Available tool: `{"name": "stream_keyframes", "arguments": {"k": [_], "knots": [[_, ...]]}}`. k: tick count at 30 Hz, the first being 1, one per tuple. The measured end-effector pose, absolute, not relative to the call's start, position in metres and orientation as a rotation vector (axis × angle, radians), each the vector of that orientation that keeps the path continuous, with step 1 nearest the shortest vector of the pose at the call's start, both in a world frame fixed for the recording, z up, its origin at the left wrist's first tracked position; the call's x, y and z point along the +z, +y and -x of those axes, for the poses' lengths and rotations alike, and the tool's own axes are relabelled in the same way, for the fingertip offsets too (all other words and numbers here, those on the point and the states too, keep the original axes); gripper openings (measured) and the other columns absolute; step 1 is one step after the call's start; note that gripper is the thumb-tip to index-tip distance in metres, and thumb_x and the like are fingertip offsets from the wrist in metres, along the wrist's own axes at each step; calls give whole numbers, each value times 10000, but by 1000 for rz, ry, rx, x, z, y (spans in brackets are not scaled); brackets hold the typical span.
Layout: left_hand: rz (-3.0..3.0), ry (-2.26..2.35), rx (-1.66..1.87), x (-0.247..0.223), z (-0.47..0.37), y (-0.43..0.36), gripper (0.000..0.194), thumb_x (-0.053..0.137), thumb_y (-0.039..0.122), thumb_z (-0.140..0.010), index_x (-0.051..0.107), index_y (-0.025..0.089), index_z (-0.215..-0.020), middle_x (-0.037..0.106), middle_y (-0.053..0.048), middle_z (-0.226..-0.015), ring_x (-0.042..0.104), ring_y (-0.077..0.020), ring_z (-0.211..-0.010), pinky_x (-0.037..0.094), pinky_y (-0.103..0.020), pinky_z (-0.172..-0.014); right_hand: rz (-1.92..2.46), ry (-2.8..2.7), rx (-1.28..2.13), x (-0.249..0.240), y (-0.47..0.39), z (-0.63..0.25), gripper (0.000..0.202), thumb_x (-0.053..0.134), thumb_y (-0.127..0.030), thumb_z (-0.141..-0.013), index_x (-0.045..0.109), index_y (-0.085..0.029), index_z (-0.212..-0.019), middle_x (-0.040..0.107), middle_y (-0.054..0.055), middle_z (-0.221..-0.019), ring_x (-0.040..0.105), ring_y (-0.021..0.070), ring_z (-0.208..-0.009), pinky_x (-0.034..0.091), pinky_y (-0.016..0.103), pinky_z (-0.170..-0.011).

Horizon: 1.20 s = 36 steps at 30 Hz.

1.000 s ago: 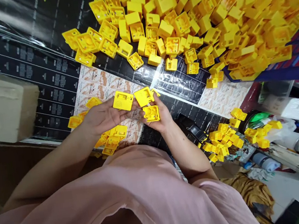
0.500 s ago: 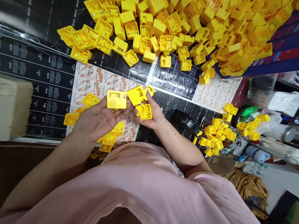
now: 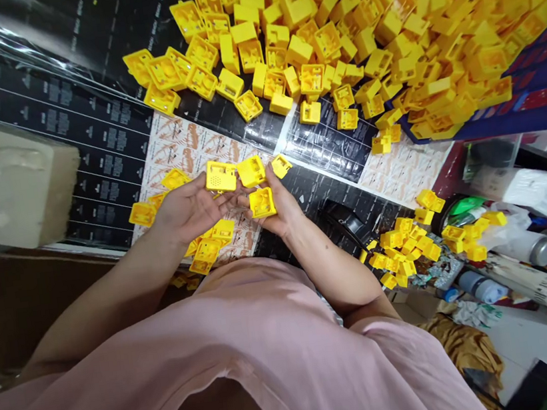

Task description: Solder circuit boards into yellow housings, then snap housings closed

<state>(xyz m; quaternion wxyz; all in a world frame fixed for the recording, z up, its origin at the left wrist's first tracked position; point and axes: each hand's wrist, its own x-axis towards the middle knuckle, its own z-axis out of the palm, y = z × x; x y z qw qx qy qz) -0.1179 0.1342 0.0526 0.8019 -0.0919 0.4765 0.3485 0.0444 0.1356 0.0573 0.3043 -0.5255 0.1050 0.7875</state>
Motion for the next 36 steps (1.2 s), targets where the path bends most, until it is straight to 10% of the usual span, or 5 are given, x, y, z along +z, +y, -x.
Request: {"name": "stream_keyframes", "arguments": {"k": [18, 23, 28, 36], "knots": [[331, 891, 718, 42, 127, 140, 312, 418, 242, -889, 703, 125, -938, 749, -91, -793, 684, -172, -652, 532, -290, -633, 1492, -202, 1967, 64, 118, -38, 563, 681, -739, -847, 674, -254, -1132, 724, 39, -982, 700, 139, -695, 456, 202, -444], [-254, 1207, 637, 32, 173, 131, 317, 515, 370, -921, 754, 185, -1015, 770, -82, -979, 708, -224, -905, 565, -306, -779, 1497, -563, 2040, 41, 98, -23, 598, 622, -801, -835, 725, -275, -1100, 756, 52, -1064, 752, 208, -849, 559, 267, -543], [-1076, 1381, 429, 19, 234, 137, 202, 815, 398, -761, 816, 294, -934, 759, -31, -1041, 606, -276, -1226, 426, -300, -1145, 1563, -1636, 1666, 18, 86, -29, 530, 737, -663, -834, 741, -302, -1222, 628, 82, -1453, 637, 303, -1296, 568, 477, -1059], [-1815, 1480, 568, -24, 108, 244, 644, 697, 463, -870, 621, 145, -1425, 565, -192, -1464, 364, -459, -1416, 187, -612, -1228, 2273, -1813, 803, -20, 133, -102, 794, 750, -584, -821, 523, -191, -1473, 492, 216, -1492, 634, 382, -1221, 629, 548, -872]]}}
